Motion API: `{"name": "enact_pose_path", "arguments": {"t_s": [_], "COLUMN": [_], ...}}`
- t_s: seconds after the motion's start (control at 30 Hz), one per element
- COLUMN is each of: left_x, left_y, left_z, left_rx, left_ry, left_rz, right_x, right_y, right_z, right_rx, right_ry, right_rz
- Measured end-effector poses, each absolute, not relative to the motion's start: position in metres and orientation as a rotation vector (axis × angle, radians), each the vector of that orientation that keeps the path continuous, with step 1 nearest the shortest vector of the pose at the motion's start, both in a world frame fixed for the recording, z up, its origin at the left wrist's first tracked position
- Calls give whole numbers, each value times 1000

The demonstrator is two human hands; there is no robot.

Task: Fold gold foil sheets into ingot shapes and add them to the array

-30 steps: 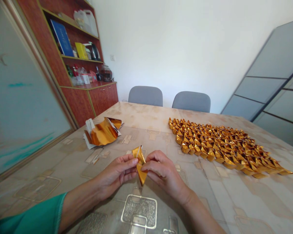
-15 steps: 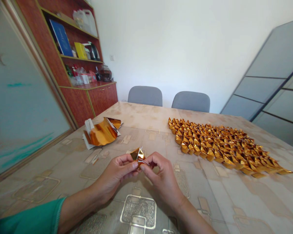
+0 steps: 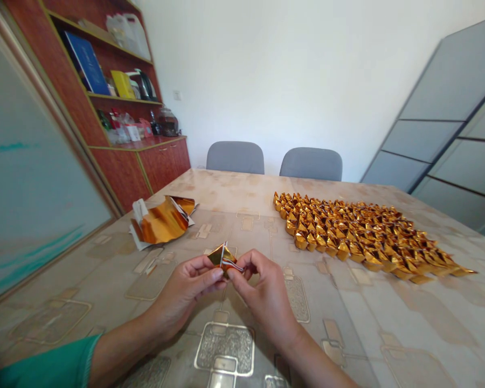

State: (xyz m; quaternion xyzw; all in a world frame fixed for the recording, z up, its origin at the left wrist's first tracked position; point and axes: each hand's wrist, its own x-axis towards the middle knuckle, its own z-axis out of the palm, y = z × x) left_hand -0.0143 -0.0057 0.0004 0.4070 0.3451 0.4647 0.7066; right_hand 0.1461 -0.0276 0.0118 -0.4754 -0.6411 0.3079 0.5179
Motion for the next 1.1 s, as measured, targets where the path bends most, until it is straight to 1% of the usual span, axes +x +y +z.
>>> {"name": "enact_pose_path", "arguments": {"t_s": [0.47,0.67,0.77,0.9,1.1], "left_x": [-12,-13,-14,-13,-11], "left_y": [-9,-11,-12,-10,-9], "left_z": [-1,-1,-2,-2,-4], "left_rx": [994,1328,1393,1328,1048], "left_ry": [836,961,975,963,788], "left_rz": [1055,1128,1138,1103,1024], "right_x": [145,143,143,145,145], "right_y": [-30,-31,-32,-32,-29], "right_z": [14,14,13,12,12], "right_rx": [-1170,-1216,-1206,-1144,-1192], "right_ry": [-1540,-1598,-1623,-1649,-1624], "right_rz": [754,655,603,601,551]}}
